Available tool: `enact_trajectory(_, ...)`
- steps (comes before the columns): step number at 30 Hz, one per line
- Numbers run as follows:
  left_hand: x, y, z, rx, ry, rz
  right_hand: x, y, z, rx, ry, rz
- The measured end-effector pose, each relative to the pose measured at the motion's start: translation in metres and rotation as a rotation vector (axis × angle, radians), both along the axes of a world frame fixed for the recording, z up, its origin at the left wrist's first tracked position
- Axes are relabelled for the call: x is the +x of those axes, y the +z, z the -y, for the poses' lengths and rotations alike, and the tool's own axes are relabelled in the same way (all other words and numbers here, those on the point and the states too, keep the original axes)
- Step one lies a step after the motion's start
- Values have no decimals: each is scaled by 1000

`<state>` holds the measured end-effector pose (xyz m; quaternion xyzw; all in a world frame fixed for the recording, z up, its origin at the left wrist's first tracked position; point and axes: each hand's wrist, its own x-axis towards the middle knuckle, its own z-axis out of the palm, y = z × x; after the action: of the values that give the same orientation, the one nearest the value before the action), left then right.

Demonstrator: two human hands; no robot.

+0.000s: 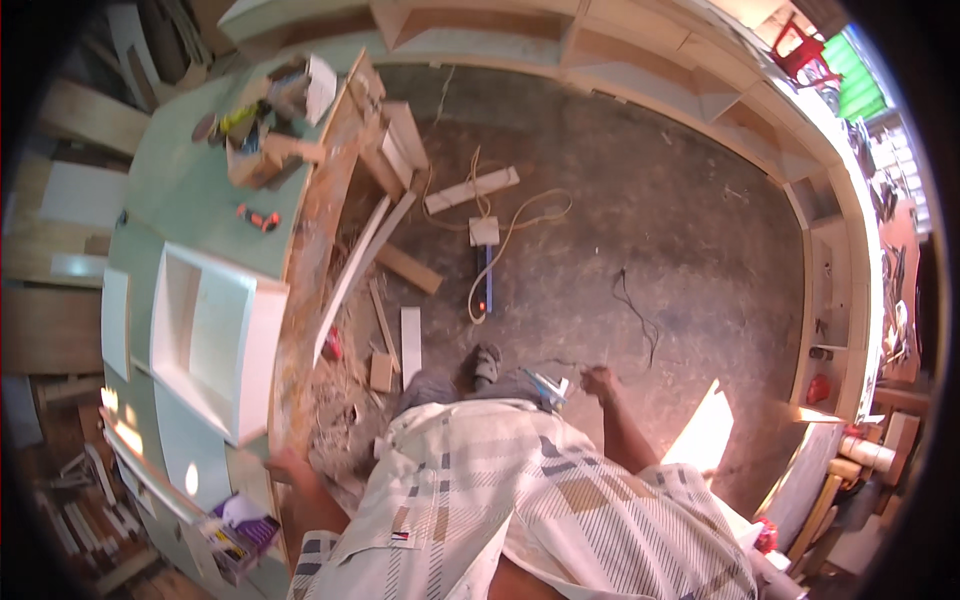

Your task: The person applies a white strip to the edge of a wooden drawer by hand and cuts the excess strip using a utility knife.

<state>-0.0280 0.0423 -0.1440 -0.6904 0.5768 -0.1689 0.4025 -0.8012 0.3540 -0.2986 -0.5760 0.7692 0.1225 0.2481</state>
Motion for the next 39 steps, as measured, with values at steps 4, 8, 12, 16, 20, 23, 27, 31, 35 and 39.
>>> enact_trajectory(4, -168, -8, -41, 38, 443, -563, 27, -45, -65, 141, -1150, 388)
enact_trajectory(8, -267, -79, -39, -228, 487, -1294, 66, -8, -115, 233, -656, 351)
enact_trajectory(12, -363, -51, 26, 120, 303, -1306, 70, 18, -87, 207, -1166, 358)
enact_trajectory(16, -427, -93, 71, 28, -31, -1061, 35, 69, -33, 142, -1163, 315)
enact_trajectory(20, -468, -119, 118, 398, 577, -1327, -8, 84, 11, -32, -838, 299)
enact_trajectory(23, -506, -139, 133, 520, 482, -1316, -81, 7, -20, -145, -255, 245)
enact_trajectory(27, -527, -133, 153, 455, 91, -1093, -109, -32, 24, -134, -909, 476)
enact_trajectory(31, -564, -84, 180, 342, 341, -1169, -188, -14, 93, -69, -719, 432)
enact_trajectory(35, -613, -98, 212, 154, 351, -1312, -317, 34, 166, -437, -1281, 1439)
enact_trajectory(39, -706, -60, 276, 190, 383, -1341, -369, 84, 267, -306, -1321, 758)
